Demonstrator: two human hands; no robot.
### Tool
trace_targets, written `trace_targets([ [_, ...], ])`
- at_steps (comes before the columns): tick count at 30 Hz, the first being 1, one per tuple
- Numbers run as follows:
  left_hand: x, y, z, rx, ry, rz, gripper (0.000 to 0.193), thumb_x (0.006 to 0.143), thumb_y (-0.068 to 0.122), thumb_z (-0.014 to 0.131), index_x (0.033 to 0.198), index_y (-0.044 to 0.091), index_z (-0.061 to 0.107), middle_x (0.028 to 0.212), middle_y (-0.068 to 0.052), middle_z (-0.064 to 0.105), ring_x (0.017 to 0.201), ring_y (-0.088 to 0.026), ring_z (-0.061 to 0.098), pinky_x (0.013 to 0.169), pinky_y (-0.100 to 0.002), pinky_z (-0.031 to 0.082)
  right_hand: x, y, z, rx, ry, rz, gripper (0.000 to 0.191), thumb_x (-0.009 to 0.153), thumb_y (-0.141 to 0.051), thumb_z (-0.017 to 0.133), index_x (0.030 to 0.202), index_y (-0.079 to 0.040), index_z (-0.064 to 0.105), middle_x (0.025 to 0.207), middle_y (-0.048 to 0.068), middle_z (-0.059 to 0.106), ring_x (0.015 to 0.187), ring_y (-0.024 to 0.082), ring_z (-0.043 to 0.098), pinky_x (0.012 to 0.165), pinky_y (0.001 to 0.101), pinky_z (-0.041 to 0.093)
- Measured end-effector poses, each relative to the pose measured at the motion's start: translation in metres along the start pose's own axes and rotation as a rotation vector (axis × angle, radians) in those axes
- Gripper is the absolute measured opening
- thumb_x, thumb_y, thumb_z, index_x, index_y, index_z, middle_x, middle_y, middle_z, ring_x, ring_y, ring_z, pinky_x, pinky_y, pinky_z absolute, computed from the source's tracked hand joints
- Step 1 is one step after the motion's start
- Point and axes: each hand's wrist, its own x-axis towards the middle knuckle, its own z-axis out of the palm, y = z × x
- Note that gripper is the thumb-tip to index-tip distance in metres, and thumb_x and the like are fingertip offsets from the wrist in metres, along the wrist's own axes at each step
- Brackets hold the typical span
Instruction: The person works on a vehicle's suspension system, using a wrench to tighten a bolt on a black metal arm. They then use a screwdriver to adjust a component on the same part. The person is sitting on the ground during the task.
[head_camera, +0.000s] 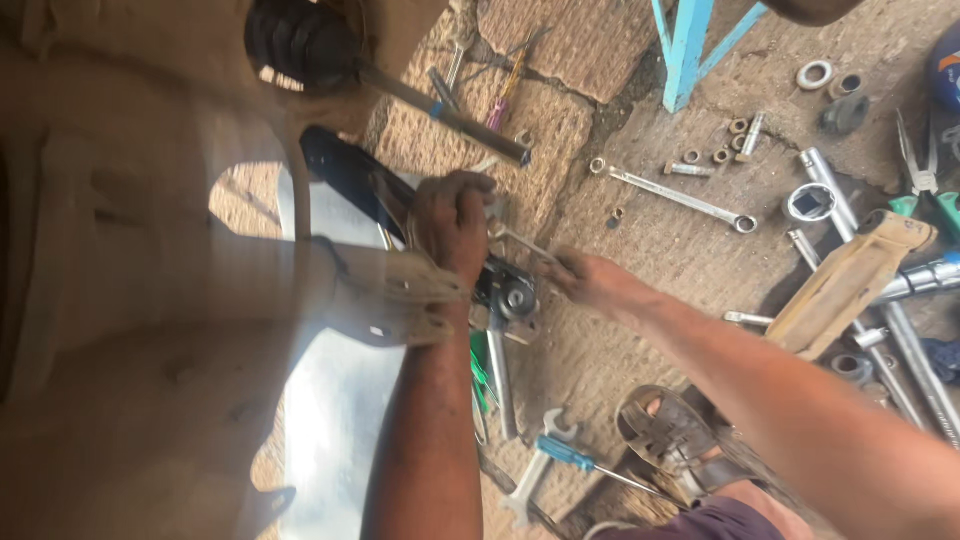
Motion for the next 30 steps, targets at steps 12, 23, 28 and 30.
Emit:
trace_targets([
  [12, 0.003, -0.004, 0.013, 0.201, 0.128, 0.022, 0.023, 0.093, 0.019, 0.054, 0.082, 0.011, 0.072, 0.080, -0.013, 0.070, 0.085, -0.036, 0.065, 0.103, -0.064, 0.037, -0.004, 0.045, 0.009, -0.290, 0.128, 0.101, 0.055, 0.104, -0.056, 0.034, 0.118, -0.009, 0.058, 0.101, 0.023, 0.070, 0.099, 0.037, 0.069, 0.094, 0.0528, 0.052],
  [23, 0.011, -0.002, 0.023, 0.319, 0.331, 0.118, 0.016, 0.097, 0.015, 0.058, 0.087, 0.010, 0.070, 0.087, -0.014, 0.069, 0.087, -0.037, 0.064, 0.083, -0.051, 0.051, -0.050, 0.018, 0.005, -0.273, 0.211, 0.135, 0.061, 0.101, -0.061, 0.040, 0.111, -0.006, 0.065, 0.089, 0.023, 0.071, 0.083, 0.037, 0.071, 0.078, 0.0525, 0.055],
  [28, 0.005, 0.002, 0.027, 0.321, 0.357, 0.109, 0.014, 0.097, 0.015, 0.059, 0.087, 0.009, 0.069, 0.087, -0.014, 0.069, 0.088, -0.037, 0.064, 0.082, -0.051, 0.051, -0.068, 0.017, 0.004, -0.273, 0.181, 0.204, 0.065, 0.105, -0.059, 0.037, 0.109, -0.001, 0.066, 0.080, 0.022, 0.070, 0.071, 0.036, 0.070, 0.072, 0.0535, 0.051],
  [30, 0.003, -0.004, 0.030, 0.308, 0.360, 0.096, 0.013, 0.096, 0.015, 0.060, 0.088, 0.009, 0.068, 0.088, -0.014, 0.069, 0.088, -0.038, 0.065, 0.082, -0.051, 0.051, -0.063, 0.022, 0.006, -0.170, 0.189, 0.197, 0.057, 0.103, -0.054, 0.039, 0.113, -0.005, 0.067, 0.081, 0.023, 0.069, 0.072, 0.042, 0.069, 0.072, 0.0593, 0.051],
])
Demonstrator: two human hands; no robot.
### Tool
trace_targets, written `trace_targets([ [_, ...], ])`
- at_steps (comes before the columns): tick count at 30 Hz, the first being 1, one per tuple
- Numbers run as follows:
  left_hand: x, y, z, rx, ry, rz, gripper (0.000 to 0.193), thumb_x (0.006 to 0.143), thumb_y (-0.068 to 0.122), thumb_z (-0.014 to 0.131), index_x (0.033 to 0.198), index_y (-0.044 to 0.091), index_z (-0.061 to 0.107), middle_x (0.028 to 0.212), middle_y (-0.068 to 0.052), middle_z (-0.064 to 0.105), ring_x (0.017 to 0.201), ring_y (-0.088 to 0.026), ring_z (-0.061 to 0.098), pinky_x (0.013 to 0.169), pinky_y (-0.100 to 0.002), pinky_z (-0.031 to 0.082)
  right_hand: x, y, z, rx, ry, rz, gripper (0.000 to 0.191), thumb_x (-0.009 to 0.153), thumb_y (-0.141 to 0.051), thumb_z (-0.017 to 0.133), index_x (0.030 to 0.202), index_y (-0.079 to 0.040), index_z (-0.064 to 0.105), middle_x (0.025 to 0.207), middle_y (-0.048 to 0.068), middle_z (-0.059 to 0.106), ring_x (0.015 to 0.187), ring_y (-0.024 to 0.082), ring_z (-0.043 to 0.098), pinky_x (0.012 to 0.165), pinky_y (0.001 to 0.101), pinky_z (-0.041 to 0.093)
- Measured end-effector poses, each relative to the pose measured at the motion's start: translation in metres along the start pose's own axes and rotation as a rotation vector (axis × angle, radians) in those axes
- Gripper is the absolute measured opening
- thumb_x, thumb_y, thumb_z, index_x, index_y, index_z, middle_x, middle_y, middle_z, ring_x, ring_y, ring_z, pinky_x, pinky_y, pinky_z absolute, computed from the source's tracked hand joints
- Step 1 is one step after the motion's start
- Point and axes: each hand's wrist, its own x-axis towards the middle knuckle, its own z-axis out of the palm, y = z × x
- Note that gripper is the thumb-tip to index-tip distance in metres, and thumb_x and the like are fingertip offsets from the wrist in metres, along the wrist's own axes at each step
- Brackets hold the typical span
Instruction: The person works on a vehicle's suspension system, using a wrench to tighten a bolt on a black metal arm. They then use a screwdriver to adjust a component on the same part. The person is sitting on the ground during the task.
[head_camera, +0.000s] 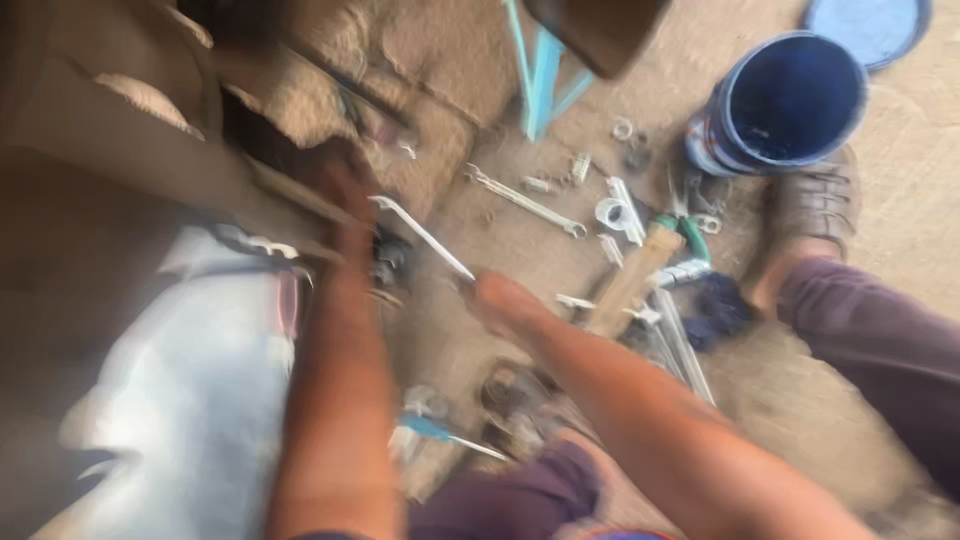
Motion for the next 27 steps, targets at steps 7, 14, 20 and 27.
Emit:
trace_targets([
  [7, -0.005, -0.028, 0.020, -0.048, -0.110, -0.010, 0.014, 0.098, 0.016, 0.061, 0.090, 0.007, 0.069, 0.092, -0.016, 0.069, 0.090, -0.037, 0.065, 0.085, -0.050, 0.051, 0.021, 0.020, 0.012, -0.134, 0.186, -0.221, 0.054, 0.106, -0.051, 0.041, 0.113, -0.004, 0.065, 0.086, 0.020, 0.070, 0.088, 0.039, 0.069, 0.085, 0.0540, 0.053],
  [14, -0.005, -0.014, 0.000, 0.029, -0.131, -0.003, 0.016, 0.101, 0.014, 0.059, 0.091, 0.008, 0.070, 0.094, -0.012, 0.071, 0.094, -0.037, 0.064, 0.090, -0.050, 0.049, 0.028, 0.047, -0.014, -0.195, 0.242, -0.005, 0.050, 0.108, -0.043, 0.031, 0.111, -0.001, 0.059, 0.067, 0.011, 0.068, 0.046, 0.022, 0.060, 0.044, 0.0446, 0.055],
  [20, 0.003, 0.000, -0.027, -0.013, -0.137, 0.057, 0.018, 0.097, 0.009, 0.055, 0.088, 0.006, 0.070, 0.089, -0.013, 0.071, 0.089, -0.035, 0.065, 0.101, -0.060, 0.038, 0.065, 0.115, -0.046, -0.855, 0.404, -0.406, 0.055, 0.107, -0.049, 0.042, 0.105, 0.001, 0.063, 0.113, 0.025, 0.064, 0.053, 0.019, 0.060, 0.074, 0.0518, 0.054],
  [27, 0.001, -0.008, -0.040, -0.813, 0.084, -0.431, 0.027, 0.104, 0.002, 0.043, 0.121, 0.006, 0.064, 0.112, -0.002, 0.068, 0.106, -0.016, 0.062, 0.104, -0.032, 0.047, 0.147, 0.117, -0.112, -0.913, 0.793, -0.514, 0.015, 0.091, -0.020, 0.065, 0.099, -0.009, 0.072, 0.107, 0.021, 0.062, 0.086, 0.036, 0.067, 0.074, 0.0490, 0.054],
])
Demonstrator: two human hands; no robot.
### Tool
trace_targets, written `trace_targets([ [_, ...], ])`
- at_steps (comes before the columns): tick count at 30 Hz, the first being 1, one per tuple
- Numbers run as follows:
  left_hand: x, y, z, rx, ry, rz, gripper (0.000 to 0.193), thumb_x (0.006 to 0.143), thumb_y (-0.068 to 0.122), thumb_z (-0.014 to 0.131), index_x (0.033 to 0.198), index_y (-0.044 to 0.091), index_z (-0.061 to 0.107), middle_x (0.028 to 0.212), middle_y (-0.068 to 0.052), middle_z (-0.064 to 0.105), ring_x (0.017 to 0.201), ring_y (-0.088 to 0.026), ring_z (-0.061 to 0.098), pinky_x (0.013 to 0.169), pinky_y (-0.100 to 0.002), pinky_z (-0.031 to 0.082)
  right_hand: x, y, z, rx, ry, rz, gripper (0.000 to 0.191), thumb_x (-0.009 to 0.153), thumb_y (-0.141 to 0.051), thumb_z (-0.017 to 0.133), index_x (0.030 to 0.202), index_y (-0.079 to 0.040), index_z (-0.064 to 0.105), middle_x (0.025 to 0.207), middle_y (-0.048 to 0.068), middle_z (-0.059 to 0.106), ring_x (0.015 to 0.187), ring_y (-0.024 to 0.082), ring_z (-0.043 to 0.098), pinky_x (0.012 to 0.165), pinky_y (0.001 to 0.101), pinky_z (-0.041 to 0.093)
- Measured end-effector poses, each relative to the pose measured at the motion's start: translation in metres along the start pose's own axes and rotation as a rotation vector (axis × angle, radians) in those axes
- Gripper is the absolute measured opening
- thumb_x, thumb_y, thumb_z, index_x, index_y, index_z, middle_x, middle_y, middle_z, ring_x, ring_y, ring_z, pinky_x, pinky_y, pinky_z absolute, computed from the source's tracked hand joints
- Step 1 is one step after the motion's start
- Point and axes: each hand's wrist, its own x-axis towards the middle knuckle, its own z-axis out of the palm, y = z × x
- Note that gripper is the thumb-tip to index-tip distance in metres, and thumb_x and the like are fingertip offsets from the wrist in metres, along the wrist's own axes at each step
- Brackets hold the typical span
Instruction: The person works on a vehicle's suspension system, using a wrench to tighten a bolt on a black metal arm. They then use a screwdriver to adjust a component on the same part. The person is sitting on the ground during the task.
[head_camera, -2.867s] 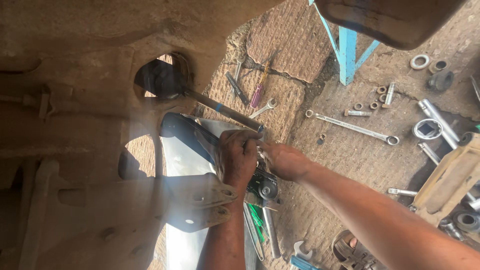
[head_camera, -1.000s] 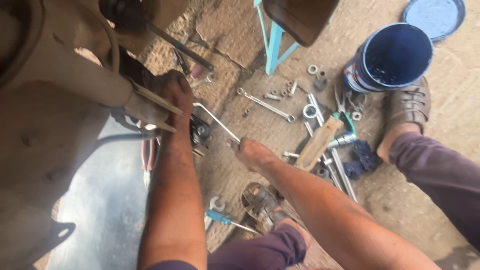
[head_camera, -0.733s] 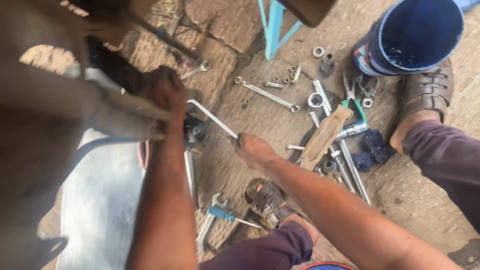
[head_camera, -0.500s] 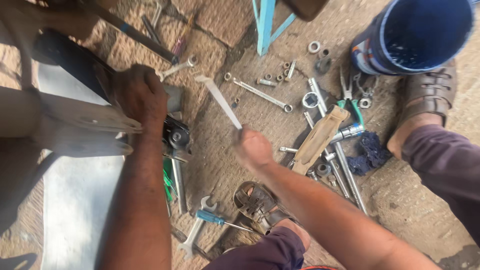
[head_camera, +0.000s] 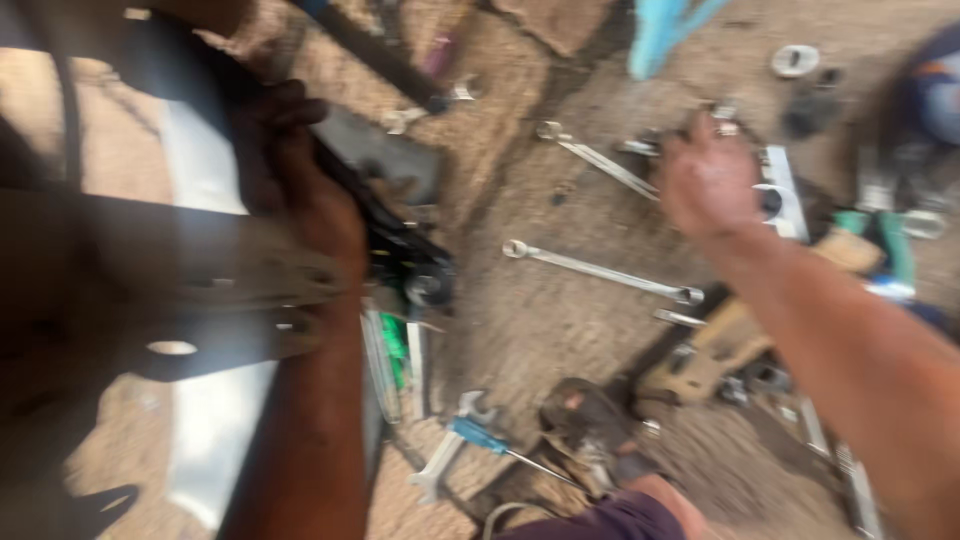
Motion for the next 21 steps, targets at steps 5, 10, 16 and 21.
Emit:
trace_targets([
  [5, -0.007, -0.005, -0.008, -0.031, 0.017, -0.019, 0.023, 0.108, 0.001, 0.045, 0.123, 0.005, 0.063, 0.116, -0.004, 0.067, 0.113, -0.017, 0.060, 0.108, -0.030, 0.045, 0.000, 0.000, -0.015, -0.039, -0.047, -0.078, 0.019, 0.107, -0.028, 0.067, 0.101, -0.010, 0.072, 0.110, 0.012, 0.065, 0.090, 0.031, 0.070, 0.085, 0.0448, 0.056],
  [10, -0.009, -0.007, -0.011, 0.120, -0.013, 0.033, 0.024, 0.108, 0.001, 0.045, 0.122, 0.007, 0.063, 0.117, -0.005, 0.066, 0.115, -0.018, 0.059, 0.107, -0.032, 0.045, -0.005, -0.015, -0.033, 0.093, -0.337, -0.021, 0.036, 0.091, -0.037, 0.072, 0.113, -0.009, 0.075, 0.118, 0.016, 0.066, 0.091, 0.031, 0.073, 0.082, 0.0489, 0.061],
  [16, -0.005, -0.006, -0.005, -0.148, -0.029, -0.080, 0.023, 0.108, 0.004, 0.045, 0.123, 0.004, 0.062, 0.105, -0.007, 0.067, 0.102, -0.016, 0.058, 0.097, -0.031, 0.047, 0.001, -0.007, -0.048, 0.283, -0.327, 0.019, 0.031, 0.089, -0.030, 0.073, 0.116, -0.014, 0.077, 0.125, 0.013, 0.067, 0.100, 0.032, 0.069, 0.087, 0.0467, 0.059],
  [21, -0.009, 0.003, -0.009, -0.010, -0.084, 0.017, 0.020, 0.111, 0.002, 0.044, 0.122, 0.001, 0.061, 0.109, -0.009, 0.067, 0.102, -0.016, 0.058, 0.101, -0.029, 0.046, 0.018, -0.007, -0.051, 0.414, -0.451, 0.265, 0.024, 0.097, -0.017, 0.060, 0.116, -0.013, 0.075, 0.131, 0.008, 0.064, 0.089, 0.025, 0.071, 0.077, 0.0348, 0.063],
])
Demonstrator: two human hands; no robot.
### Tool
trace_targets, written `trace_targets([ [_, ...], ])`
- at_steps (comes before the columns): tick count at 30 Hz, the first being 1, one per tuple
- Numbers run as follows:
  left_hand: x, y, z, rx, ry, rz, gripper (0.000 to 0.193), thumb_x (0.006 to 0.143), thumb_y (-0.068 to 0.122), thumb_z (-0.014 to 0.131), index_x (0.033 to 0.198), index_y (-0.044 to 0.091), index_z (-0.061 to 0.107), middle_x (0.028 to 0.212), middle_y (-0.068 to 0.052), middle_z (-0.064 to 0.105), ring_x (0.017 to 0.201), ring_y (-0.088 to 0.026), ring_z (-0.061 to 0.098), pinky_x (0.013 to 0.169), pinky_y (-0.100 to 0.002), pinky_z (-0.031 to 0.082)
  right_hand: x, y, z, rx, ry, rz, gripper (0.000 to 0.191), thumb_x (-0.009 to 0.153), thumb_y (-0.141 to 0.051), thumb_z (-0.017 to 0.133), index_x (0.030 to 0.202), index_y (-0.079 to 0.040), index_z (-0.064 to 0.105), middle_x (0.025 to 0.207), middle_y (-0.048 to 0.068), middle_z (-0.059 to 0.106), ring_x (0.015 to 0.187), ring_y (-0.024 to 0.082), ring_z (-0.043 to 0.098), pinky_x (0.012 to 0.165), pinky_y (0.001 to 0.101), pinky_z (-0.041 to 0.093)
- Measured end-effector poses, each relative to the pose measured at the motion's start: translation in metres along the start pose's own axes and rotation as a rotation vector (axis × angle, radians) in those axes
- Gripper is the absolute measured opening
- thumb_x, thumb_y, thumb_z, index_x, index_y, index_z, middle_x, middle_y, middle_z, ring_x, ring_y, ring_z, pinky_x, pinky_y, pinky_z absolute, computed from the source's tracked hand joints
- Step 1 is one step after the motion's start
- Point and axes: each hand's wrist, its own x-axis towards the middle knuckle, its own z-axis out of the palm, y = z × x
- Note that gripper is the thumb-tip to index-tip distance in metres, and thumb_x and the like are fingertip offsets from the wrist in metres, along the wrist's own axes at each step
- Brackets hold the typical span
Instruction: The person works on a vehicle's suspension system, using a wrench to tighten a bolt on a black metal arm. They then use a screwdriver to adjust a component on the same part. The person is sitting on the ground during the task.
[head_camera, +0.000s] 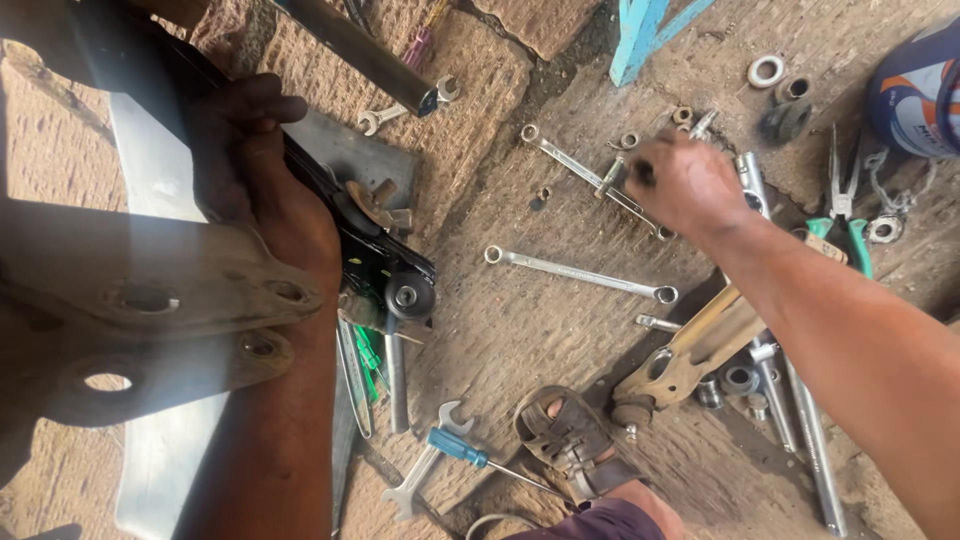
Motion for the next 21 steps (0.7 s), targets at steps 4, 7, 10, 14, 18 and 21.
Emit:
trace_targets([
  [4, -0.001, 0.003, -0.001, 0.051, -0.011, -0.029, 0.020, 0.113, 0.001, 0.045, 0.124, 0.001, 0.061, 0.108, -0.008, 0.067, 0.104, -0.016, 0.060, 0.102, -0.030, 0.046, 0.022, -0.006, 0.001, -0.120, 0.123, -0.045, 0.027, 0.103, -0.030, 0.066, 0.121, -0.013, 0.076, 0.117, 0.009, 0.070, 0.089, 0.024, 0.069, 0.088, 0.0424, 0.058],
  [7, 0.001, 0.000, 0.000, 0.031, -0.011, -0.035, 0.020, 0.113, 0.002, 0.045, 0.124, 0.002, 0.061, 0.107, -0.008, 0.067, 0.103, -0.016, 0.061, 0.100, -0.030, 0.047, 0.043, -0.012, 0.009, -0.261, -0.001, 0.013, 0.037, 0.104, -0.042, 0.065, 0.117, -0.010, 0.076, 0.119, 0.015, 0.065, 0.085, 0.027, 0.069, 0.076, 0.0419, 0.062],
  [10, 0.001, -0.002, 0.000, 0.009, -0.004, 0.001, 0.021, 0.113, 0.002, 0.044, 0.124, 0.003, 0.062, 0.106, -0.008, 0.066, 0.102, -0.016, 0.059, 0.100, -0.029, 0.046, 0.062, -0.027, 0.025, 0.100, 0.107, 0.197, 0.040, 0.115, -0.036, 0.053, 0.109, 0.001, 0.069, 0.098, 0.014, 0.072, 0.084, 0.032, 0.066, 0.077, 0.0415, 0.058],
  [14, -0.001, 0.000, -0.001, 0.043, 0.011, -0.004, 0.020, 0.114, 0.004, 0.045, 0.125, 0.003, 0.062, 0.106, -0.009, 0.068, 0.104, -0.016, 0.062, 0.099, -0.030, 0.048, 0.063, -0.028, 0.037, -0.228, 0.023, 0.242, 0.032, 0.105, -0.033, 0.062, 0.096, -0.004, 0.074, 0.086, 0.016, 0.071, 0.074, 0.027, 0.065, 0.066, 0.0416, 0.054],
  [18, -0.001, 0.006, 0.000, 0.083, 0.015, -0.043, 0.023, 0.113, 0.005, 0.045, 0.127, 0.005, 0.063, 0.107, -0.009, 0.069, 0.103, -0.017, 0.065, 0.096, -0.030, 0.050, 0.048, -0.020, 0.029, -0.278, 0.034, 0.104, 0.030, 0.108, -0.022, 0.055, 0.093, -0.004, 0.074, 0.090, 0.017, 0.068, 0.066, 0.023, 0.061, 0.052, 0.0363, 0.052],
  [21, 0.001, 0.009, 0.001, 0.071, 0.003, -0.010, 0.022, 0.114, 0.006, 0.045, 0.126, 0.005, 0.063, 0.108, -0.010, 0.070, 0.102, -0.018, 0.066, 0.095, -0.031, 0.052, 0.041, -0.030, 0.009, -0.513, -0.126, 0.020, 0.039, 0.114, -0.028, 0.047, 0.093, -0.005, 0.070, 0.090, 0.015, 0.069, 0.068, 0.021, 0.061, 0.051, 0.0326, 0.057],
])
